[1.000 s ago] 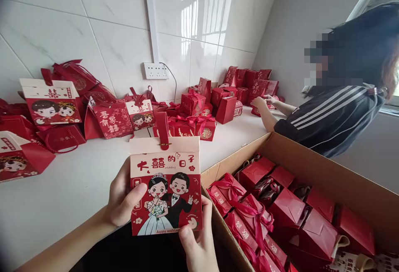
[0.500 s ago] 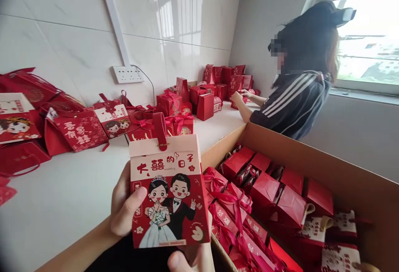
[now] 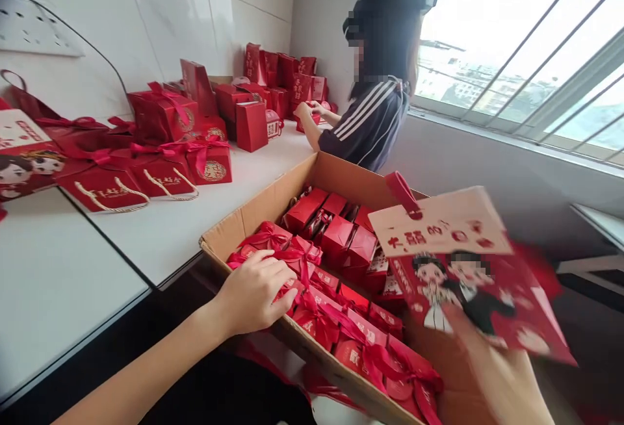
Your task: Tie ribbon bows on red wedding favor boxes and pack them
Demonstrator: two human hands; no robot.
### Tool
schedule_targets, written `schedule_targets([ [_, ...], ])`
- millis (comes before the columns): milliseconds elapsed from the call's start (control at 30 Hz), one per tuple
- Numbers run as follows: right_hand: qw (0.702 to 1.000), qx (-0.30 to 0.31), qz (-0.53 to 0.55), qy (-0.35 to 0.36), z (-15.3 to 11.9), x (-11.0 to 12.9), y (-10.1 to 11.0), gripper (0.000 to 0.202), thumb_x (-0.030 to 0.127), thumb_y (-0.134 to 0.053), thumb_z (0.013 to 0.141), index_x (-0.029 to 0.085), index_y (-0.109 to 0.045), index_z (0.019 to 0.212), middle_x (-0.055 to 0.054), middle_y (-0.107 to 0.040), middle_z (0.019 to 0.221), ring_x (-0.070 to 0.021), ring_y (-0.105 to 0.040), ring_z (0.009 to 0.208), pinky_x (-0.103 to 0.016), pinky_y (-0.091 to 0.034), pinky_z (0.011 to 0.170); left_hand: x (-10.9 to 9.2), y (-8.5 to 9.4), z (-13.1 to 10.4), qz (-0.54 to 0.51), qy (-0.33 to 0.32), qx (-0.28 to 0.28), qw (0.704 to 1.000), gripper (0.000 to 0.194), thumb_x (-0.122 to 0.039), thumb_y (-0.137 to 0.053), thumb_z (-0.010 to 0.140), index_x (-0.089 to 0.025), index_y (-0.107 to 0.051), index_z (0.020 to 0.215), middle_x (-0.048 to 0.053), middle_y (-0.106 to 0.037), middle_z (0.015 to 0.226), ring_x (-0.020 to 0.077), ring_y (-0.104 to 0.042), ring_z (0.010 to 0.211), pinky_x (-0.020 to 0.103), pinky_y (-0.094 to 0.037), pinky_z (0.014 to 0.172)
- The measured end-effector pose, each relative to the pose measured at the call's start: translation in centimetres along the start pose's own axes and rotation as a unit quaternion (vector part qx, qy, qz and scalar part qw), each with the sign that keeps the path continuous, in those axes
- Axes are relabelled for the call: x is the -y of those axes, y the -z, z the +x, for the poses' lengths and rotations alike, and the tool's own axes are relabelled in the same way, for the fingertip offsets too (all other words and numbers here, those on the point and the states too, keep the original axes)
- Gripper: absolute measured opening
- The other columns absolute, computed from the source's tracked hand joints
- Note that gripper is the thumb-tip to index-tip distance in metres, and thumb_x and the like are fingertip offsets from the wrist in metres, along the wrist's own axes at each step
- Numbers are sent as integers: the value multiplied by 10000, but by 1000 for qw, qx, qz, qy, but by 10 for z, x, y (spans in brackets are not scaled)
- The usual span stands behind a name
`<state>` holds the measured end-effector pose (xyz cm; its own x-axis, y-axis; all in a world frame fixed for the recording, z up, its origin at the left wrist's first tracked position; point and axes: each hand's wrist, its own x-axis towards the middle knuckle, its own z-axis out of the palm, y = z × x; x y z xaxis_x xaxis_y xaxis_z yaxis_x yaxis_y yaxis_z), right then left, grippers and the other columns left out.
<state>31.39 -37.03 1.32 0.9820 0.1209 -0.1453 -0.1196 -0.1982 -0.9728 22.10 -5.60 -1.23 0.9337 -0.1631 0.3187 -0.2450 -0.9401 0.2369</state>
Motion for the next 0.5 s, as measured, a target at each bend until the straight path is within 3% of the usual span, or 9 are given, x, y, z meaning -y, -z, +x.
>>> schedule_targets([
  [33,996,-87,-9,16,14,6,7,154,358,-708,712,360,-660,859,67,-728,873,-172,-691,774,-173,-573,527,-2,1,0,6,18,17,1000,282,-303,-416,877,-150,-651,846,73,-685,812,233,-629,776,430,-468,848],
  [67,991,-134,-6,12,28,12,13,187,289,-734,663,341,-668,830,56,-730,861,-171,-690,714,-175,-578,503,-4,2,0,9,34,31,999,279,-305,-419,875,-154,-653,876,72,-689,834,238,-634,778,419,-482,808],
  [167,988,-149,40,-31,56,23,20,243,175,-740,585,300,-668,780,34,-728,776,-153,-667,570,-198,-586,456,-7,8,0,10,58,59,997,287,-310,-414,877,-161,-656,911,71,-697,874,254,-650,809,404,-494,761],
  [233,985,-131,96,-50,57,28,15,258,173,-742,577,277,-659,798,25,-733,794,-165,-686,610,-223,-603,487,-8,10,0,2,63,65,996,296,-316,-408,883,-163,-657,927,71,-701,895,256,-656,833,405,-492,776],
  [333,982,-76,158,-64,32,33,-10,377,263,-789,573,218,-648,920,-18,-740,907,-216,-712,768,-278,-626,591,-8,12,1,-10,76,62,995,325,-340,-395,896,-157,-653,969,83,-703,925,260,-660,868,406,-486,803],
  [500,971,28,214,-106,-40,24,-69,765,304,-890,463,201,-587,1157,-29,-747,814,-223,-709,682,-263,-600,527,-10,14,2,-20,91,64,994,330,-334,-390,891,-160,-663,955,94,-709,918,263,-663,843,396,-472,792],
])
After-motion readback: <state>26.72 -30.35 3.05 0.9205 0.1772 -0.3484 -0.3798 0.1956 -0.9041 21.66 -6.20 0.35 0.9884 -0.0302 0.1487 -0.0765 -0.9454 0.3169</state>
